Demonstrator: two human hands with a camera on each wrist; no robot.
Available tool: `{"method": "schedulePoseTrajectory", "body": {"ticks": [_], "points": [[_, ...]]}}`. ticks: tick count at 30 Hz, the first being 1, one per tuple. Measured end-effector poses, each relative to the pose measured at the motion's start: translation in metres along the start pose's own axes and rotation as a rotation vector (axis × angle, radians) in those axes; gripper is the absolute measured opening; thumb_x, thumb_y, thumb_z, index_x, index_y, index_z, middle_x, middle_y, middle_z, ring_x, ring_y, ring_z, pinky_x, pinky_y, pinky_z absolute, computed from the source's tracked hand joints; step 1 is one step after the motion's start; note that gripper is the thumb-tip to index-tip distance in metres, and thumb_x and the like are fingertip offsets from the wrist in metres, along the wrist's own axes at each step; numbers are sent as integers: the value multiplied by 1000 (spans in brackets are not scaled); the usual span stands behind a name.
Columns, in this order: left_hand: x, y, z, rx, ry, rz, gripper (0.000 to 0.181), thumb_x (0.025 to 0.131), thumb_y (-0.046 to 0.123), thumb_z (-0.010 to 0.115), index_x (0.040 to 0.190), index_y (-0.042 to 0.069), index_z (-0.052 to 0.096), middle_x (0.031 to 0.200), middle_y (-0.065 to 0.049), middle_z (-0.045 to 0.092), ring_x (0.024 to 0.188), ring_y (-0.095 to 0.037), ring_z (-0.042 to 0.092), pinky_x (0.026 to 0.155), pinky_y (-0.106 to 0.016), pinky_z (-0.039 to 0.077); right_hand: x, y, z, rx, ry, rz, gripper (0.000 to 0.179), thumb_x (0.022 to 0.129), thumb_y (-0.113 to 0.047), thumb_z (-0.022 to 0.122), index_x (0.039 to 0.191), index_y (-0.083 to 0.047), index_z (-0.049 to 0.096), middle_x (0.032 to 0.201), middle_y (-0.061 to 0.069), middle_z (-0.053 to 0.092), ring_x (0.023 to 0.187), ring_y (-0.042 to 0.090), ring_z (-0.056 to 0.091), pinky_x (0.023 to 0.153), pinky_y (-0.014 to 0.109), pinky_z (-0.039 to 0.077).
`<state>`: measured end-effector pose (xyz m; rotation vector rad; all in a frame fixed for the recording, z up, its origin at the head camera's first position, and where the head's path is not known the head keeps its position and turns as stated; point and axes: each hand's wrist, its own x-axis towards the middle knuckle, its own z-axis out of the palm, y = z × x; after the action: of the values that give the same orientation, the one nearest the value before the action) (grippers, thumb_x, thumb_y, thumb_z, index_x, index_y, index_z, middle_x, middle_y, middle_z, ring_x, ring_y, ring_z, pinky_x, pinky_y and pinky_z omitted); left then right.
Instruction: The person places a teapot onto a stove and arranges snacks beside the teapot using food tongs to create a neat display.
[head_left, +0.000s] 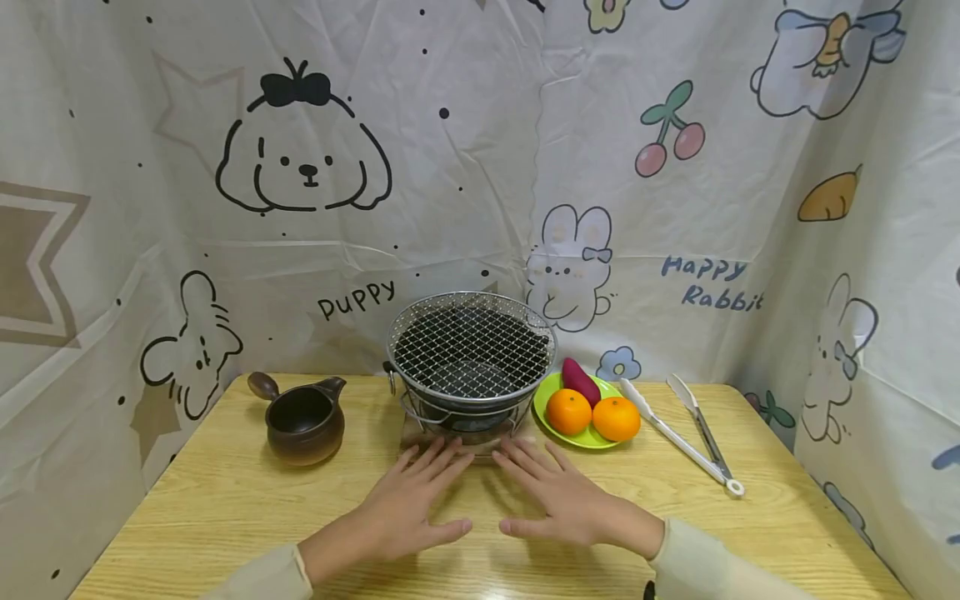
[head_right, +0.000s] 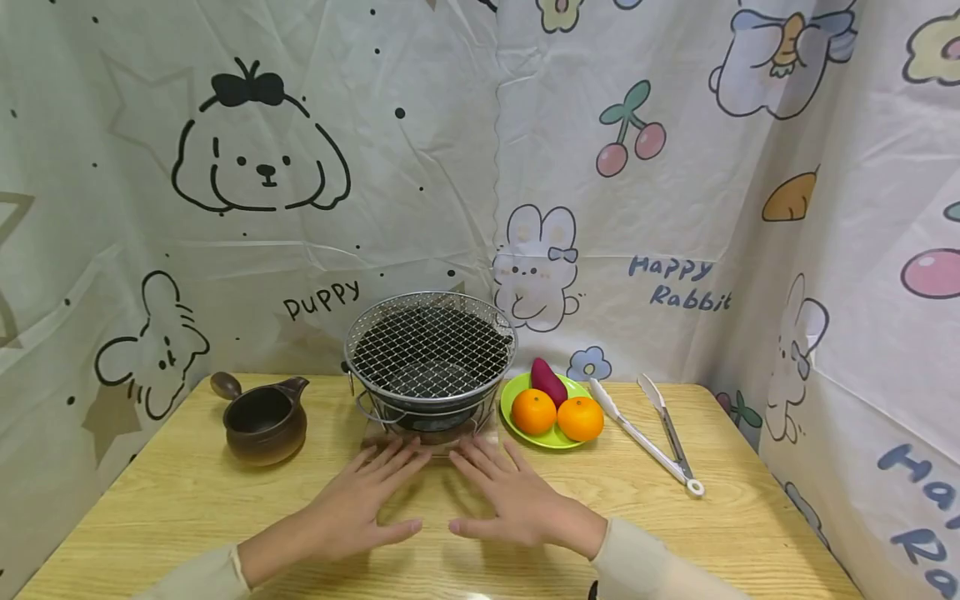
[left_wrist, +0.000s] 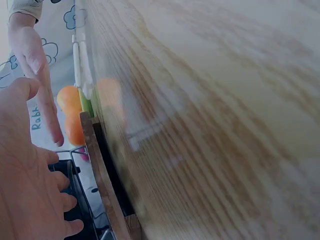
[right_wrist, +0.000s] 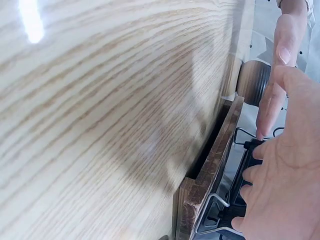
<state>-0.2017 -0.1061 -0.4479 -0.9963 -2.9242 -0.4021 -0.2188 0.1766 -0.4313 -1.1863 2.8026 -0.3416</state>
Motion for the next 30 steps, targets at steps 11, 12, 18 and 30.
{"method": "schedulePoseTrajectory", "body": {"ticks": [11,12,18,30], "points": [[-5,-8,4,-14,-3,13,80,98,67,47,162,22,31,169,-9,26,156,-37,22,123,-63,21,-1,5,0,53,-47,34,80,100,-62,48,160,-11,34,169,13,24,157,37,19,122,67,19],[-6,-9,4,-8,2,8,79,98,67,47,162,22,31,169,-9,26,156,-36,22,124,-63,21,0,6,0,57,-40,43,78,101,-61,48,159,-10,36,168,14,27,156,38,22,122,66,21],[-9,-15,-2,-17,38,-11,77,98,64,50,160,20,35,165,-10,34,154,-38,28,123,-63,22,4,13,-3,76,34,92,74,100,-58,53,154,-9,44,161,21,39,149,43,37,119,63,31],[-17,-30,-19,-4,161,-21,73,97,55,60,156,15,43,156,-11,49,147,-36,43,124,-59,24,7,30,-8,-22,106,118,74,100,-49,58,150,3,45,157,26,43,144,46,43,118,62,34]]}}
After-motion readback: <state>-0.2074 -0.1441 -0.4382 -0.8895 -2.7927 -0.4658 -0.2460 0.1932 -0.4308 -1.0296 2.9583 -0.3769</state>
